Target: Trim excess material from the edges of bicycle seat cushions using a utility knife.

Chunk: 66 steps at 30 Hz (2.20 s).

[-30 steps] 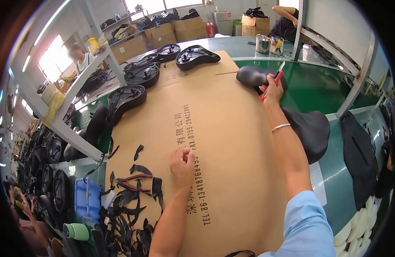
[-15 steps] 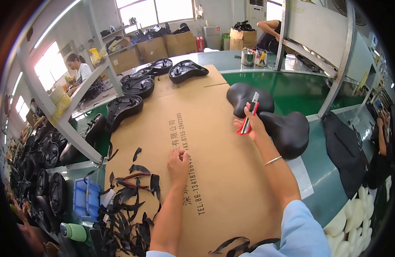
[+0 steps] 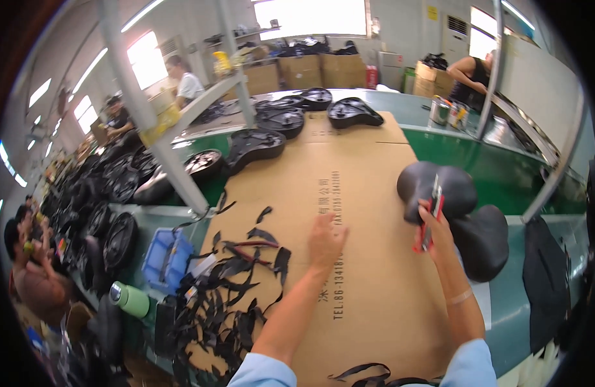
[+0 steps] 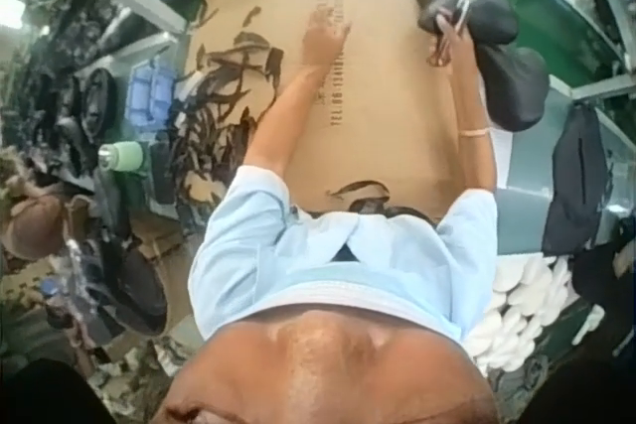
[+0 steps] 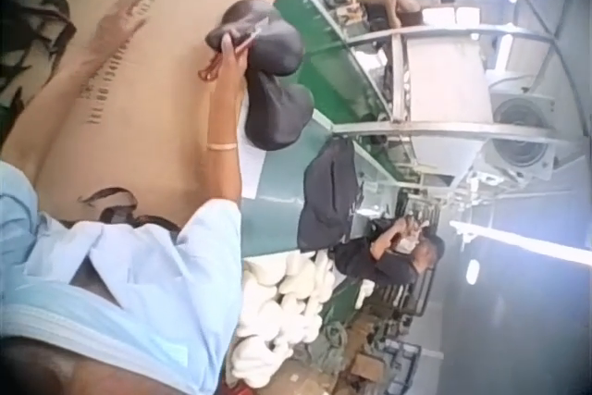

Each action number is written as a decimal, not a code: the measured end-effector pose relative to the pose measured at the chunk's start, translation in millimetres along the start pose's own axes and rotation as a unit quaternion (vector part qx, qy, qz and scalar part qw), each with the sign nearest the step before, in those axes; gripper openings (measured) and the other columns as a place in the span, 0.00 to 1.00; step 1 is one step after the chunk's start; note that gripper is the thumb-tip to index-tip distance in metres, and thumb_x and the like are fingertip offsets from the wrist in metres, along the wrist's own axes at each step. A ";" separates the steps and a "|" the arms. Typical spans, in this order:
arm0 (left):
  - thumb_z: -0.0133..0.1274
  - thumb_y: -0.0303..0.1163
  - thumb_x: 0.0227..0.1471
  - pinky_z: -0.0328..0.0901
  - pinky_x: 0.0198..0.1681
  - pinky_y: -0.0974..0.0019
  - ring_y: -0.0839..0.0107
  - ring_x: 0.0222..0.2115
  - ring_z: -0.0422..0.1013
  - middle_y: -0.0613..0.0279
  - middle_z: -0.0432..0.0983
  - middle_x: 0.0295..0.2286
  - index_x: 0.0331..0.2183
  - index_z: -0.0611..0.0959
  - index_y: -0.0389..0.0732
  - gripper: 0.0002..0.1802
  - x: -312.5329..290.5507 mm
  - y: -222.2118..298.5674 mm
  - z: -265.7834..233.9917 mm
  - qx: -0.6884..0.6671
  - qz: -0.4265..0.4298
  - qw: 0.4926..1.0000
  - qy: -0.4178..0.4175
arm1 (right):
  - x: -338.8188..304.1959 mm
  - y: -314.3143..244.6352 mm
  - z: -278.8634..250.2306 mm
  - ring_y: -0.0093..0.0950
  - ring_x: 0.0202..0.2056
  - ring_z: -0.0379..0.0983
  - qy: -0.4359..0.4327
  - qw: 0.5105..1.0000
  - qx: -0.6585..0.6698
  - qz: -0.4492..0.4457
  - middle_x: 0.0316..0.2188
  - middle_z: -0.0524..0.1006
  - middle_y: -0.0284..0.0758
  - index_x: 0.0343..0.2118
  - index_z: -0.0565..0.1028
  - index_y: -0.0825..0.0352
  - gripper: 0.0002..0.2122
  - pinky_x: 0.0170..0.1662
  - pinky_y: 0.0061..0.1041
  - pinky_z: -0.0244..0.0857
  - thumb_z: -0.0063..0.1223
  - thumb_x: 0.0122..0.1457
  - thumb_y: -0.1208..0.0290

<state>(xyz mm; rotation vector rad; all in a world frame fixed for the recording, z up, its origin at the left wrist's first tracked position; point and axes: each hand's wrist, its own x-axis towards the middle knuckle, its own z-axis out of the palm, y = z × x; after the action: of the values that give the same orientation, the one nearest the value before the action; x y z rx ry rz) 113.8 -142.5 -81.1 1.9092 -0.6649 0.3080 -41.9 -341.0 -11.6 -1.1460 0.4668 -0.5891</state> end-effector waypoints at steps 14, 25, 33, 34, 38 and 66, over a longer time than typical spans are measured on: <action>0.61 0.40 0.33 0.54 0.55 0.52 0.54 0.52 0.62 0.48 0.64 0.50 0.53 0.64 0.34 0.44 -84.7 90.7 -70.2 -0.060 0.310 0.945 -0.089 | -191.1 -51.6 38.2 0.20 0.29 0.70 -0.286 0.945 -0.158 -0.012 0.30 0.75 0.34 0.52 0.69 0.68 0.25 0.34 0.19 0.66 0.60 0.48 0.80; 0.49 0.39 0.48 0.69 0.37 0.68 0.68 0.31 0.74 0.54 0.76 0.33 0.37 0.76 0.31 0.20 -124.0 54.6 -160.9 -0.379 -0.434 0.791 -0.207 | -198.0 -60.4 18.9 0.18 0.17 0.66 -0.109 0.987 -0.119 -0.004 0.18 0.68 0.28 0.45 0.67 0.71 0.17 0.20 0.15 0.60 0.56 0.52 0.76; 0.53 0.33 0.48 0.65 0.36 0.75 0.76 0.30 0.70 0.62 0.75 0.30 0.40 0.77 0.30 0.19 -100.9 52.6 -234.2 -0.206 -0.431 0.814 -0.330 | -221.0 11.3 16.6 0.16 0.25 0.68 -0.058 0.978 -0.124 0.159 0.29 0.69 0.29 0.45 0.64 0.69 0.15 0.24 0.16 0.66 0.52 0.56 0.73; 0.53 0.32 0.48 0.65 0.35 0.74 0.76 0.29 0.70 0.63 0.75 0.30 0.39 0.77 0.31 0.17 -100.7 56.8 -235.4 -0.061 -0.325 0.890 -0.312 | -223.4 17.3 21.9 0.16 0.26 0.69 -0.068 0.976 -0.116 0.169 0.30 0.70 0.30 0.45 0.65 0.69 0.15 0.26 0.16 0.67 0.51 0.57 0.72; 0.52 0.35 0.52 0.62 0.28 0.70 0.75 0.22 0.67 0.65 0.73 0.23 0.33 0.79 0.35 0.12 -110.1 97.4 -207.5 0.108 -0.099 0.970 -0.194 | -231.2 34.7 27.7 0.14 0.26 0.67 -0.097 0.974 -0.130 0.157 0.26 0.70 0.28 0.47 0.68 0.68 0.15 0.25 0.15 0.62 0.52 0.58 0.69; 0.54 0.27 0.41 0.49 0.31 0.63 0.67 0.21 0.58 0.64 0.62 0.14 0.13 0.71 0.39 0.11 -181.9 137.5 -127.2 -0.024 -0.066 0.970 -0.233 | -309.3 -13.6 30.7 0.26 0.15 0.65 -0.179 0.688 -0.691 -0.132 0.17 0.65 0.31 0.56 0.67 0.57 0.28 0.18 0.25 0.61 0.53 0.48 0.80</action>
<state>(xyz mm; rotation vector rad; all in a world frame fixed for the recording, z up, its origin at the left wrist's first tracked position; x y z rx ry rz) -102.6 -13.4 -12.7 1.9818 -0.8373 -0.2499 -260.2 -122.6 26.0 -2.7742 0.3631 -0.1299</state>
